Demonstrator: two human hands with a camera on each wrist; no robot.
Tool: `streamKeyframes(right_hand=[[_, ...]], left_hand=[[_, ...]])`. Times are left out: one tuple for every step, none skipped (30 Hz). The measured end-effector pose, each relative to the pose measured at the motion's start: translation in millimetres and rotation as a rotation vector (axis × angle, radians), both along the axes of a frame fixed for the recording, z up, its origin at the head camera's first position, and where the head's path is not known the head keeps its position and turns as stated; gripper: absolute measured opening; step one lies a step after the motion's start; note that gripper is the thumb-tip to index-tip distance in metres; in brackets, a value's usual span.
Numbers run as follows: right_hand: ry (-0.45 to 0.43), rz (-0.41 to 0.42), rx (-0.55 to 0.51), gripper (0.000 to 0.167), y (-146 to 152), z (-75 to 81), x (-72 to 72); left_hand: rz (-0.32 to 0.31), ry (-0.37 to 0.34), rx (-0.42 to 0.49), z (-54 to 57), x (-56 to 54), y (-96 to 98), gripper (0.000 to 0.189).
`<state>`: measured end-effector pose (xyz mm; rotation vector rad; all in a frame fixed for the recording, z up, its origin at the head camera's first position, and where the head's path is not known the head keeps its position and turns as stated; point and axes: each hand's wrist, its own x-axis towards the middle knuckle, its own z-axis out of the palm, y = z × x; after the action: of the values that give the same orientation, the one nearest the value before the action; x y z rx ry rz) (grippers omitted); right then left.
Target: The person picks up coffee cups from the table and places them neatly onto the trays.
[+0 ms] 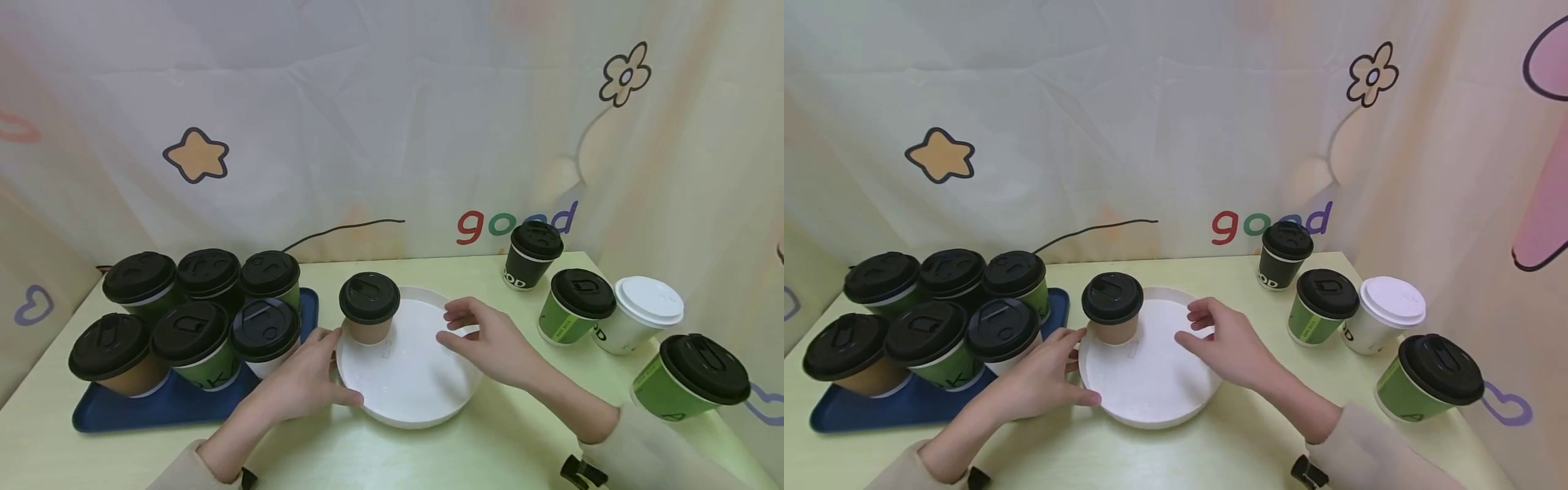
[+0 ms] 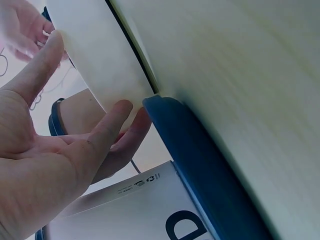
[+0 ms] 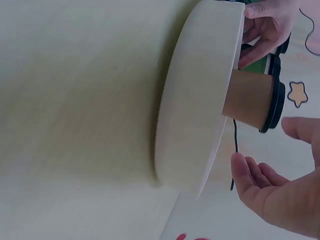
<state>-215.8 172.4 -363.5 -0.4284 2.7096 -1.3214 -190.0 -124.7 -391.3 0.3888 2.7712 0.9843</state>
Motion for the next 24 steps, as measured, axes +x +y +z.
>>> streamKeyframes(right_hand=[[0.012,-0.031,-0.003,0.048,4.8,-0.7,2.4],[0.026,-0.06,-0.009,0.046,9.3,-1.6,4.9],[0.035,-0.089,-0.014,0.043,13.5,-2.9,7.7],[0.043,-0.116,-0.024,0.041,17.6,-4.4,10.8],[0.047,-0.148,-0.031,0.039,21.5,-5.9,14.2],[0.051,-0.179,-0.044,0.037,25.2,-7.7,17.9],[0.053,-0.212,-0.059,0.037,28.8,-9.9,21.5],[0.048,-0.247,-0.077,0.037,32.3,-12.2,25.5],[0.035,-0.283,-0.09,0.038,35.9,-14.3,29.5],[0.025,-0.318,-0.104,0.039,40.0,-16.3,32.9],[0.01,-0.36,-0.117,0.041,44.3,-17.9,35.6],[-0.005,-0.4,-0.137,0.042,49.1,-19.3,38.1],[-0.024,-0.441,-0.151,0.045,54.1,-20.3,40.2],[-0.042,-0.476,-0.164,0.048,59.6,-21.0,41.8],[-0.062,-0.505,-0.175,0.051,65.1,-21.3,42.8],[-0.075,-0.533,-0.189,0.054,70.5,-21.6,43.5],[-0.09,-0.556,-0.199,0.056,75.7,-21.7,44.4],[-0.103,-0.575,-0.199,0.058,80.5,-21.8,45.7],[-0.113,-0.586,-0.199,0.06,85.0,-22.1,47.0],[-0.124,-0.592,-0.201,0.061,89.1,-22.6,48.6],[-0.134,-0.594,-0.2,0.061,92.9,-23.1,50.5],[-0.139,-0.59,-0.193,0.061,96.8,-23.9,52.9],[-0.154,-0.582,-0.182,0.062,100.6,-24.8,55.5],[-0.17,-0.577,-0.178,0.062,104.1,-25.7,58.0]], left_hand=[[-0.001,0.001,0.001,0.1,0.0,0.0,0.11],[-0.001,0.001,0.003,0.1,0.0,-0.1,0.11],[0.0,0.0,0.004,0.1,0.2,-0.2,0.111],[-0.001,0.0,0.006,0.1,0.3,-0.3,0.111],[-0.002,-0.001,0.007,0.1,0.4,-0.3,0.111],[-0.002,-0.001,0.008,0.1,0.5,-0.3,0.111],[-0.003,-0.001,0.01,0.2,0.5,-0.3,0.111],[-0.005,-0.001,0.011,0.3,0.5,-0.3,0.11],[-0.006,0.0,0.011,0.4,0.5,-0.3,0.11],[-0.008,0.001,0.012,0.4,0.4,-0.3,0.11],[-0.01,0.001,0.013,0.6,0.2,-0.3,0.11],[-0.011,0.002,0.015,0.6,0.1,-0.4,0.109],[-0.014,0.0,0.017,0.8,-0.1,-0.4,0.109],[-0.016,-0.001,0.02,0.8,-0.4,-0.5,0.109],[-0.018,-0.002,0.023,0.8,-0.7,-0.7,0.108],[-0.019,-0.005,0.026,0.9,-1.0,-0.8,0.108],[-0.02,-0.008,0.028,0.8,-1.2,-1.0,0.108],[-0.022,-0.012,0.031,0.8,-1.4,-1.2,0.107],[-0.023,-0.015,0.032,0.6,-1.7,-1.4,0.107],[-0.022,-0.019,0.032,0.4,-1.9,-1.5,0.107],[-0.021,-0.023,0.032,0.2,-2.0,-1.6,0.107],[-0.02,-0.026,0.032,0.1,-2.2,-1.6,0.107],[-0.021,-0.027,0.031,-0.1,-2.4,-1.6,0.107],[-0.022,-0.028,0.031,-0.2,-2.6,-1.5,0.108]])
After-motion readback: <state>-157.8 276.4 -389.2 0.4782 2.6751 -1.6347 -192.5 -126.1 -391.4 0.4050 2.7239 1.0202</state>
